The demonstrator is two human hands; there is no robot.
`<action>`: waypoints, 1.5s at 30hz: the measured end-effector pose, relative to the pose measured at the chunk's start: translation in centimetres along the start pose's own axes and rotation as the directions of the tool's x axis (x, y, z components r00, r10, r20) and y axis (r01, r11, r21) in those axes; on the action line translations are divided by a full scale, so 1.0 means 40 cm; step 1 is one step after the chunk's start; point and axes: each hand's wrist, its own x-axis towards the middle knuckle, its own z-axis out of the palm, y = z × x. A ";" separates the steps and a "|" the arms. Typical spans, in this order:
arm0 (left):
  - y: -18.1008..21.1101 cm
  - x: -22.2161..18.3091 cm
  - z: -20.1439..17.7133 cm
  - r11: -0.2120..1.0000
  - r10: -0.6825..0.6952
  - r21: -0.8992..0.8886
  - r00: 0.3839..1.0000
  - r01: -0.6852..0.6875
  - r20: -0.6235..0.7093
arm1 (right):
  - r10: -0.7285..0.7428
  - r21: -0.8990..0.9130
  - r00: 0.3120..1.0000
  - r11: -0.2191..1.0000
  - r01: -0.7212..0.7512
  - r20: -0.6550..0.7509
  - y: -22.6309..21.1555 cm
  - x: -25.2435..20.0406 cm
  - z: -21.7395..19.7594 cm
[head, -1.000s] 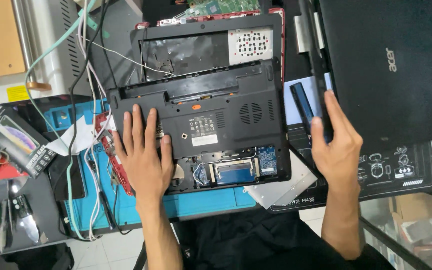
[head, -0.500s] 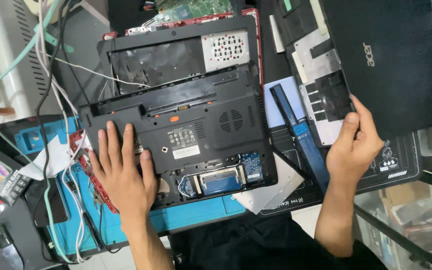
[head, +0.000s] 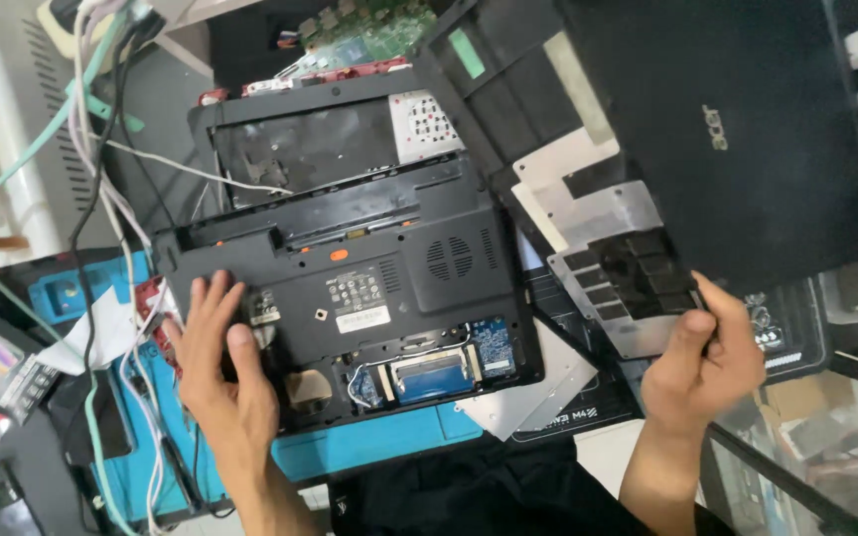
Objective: Reassembling a laptop by installing the battery, back cover, and fastening screws.
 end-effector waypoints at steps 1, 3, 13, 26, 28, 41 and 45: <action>0.010 -0.010 -0.006 1.000 -0.010 0.014 1.000 0.010 -0.008 | 0.001 0.013 1.000 1.000 -0.002 0.014 -0.010 -0.011 0.002; 0.030 -0.020 -0.014 0.959 -0.120 -0.266 0.989 0.094 -0.082 | -0.165 -0.197 0.980 0.963 0.185 0.113 -0.028 -0.021 0.014; -0.059 -0.071 -0.057 0.264 -0.301 -0.905 0.920 0.335 0.252 | -0.528 0.197 0.654 0.836 0.512 0.543 -0.202 -0.028 0.110; -0.085 -0.152 -0.094 0.500 -0.522 -0.730 0.834 0.467 0.176 | -0.287 -0.009 0.643 0.909 0.416 0.710 -0.158 -0.025 0.104; -0.086 -0.166 -0.108 0.502 -0.548 -0.713 0.817 0.490 0.177 | -0.276 -0.020 0.635 0.908 0.418 0.722 -0.159 -0.025 0.106; -0.132 -0.258 -0.093 0.491 -0.573 -0.723 0.805 0.486 0.152 | -0.077 0.026 0.697 0.996 0.084 0.713 -0.141 -0.024 0.097; -0.109 -0.250 -0.085 0.467 -0.548 -0.752 0.819 0.466 0.168 | -0.116 -0.037 0.724 0.981 0.192 0.680 -0.142 -0.016 0.084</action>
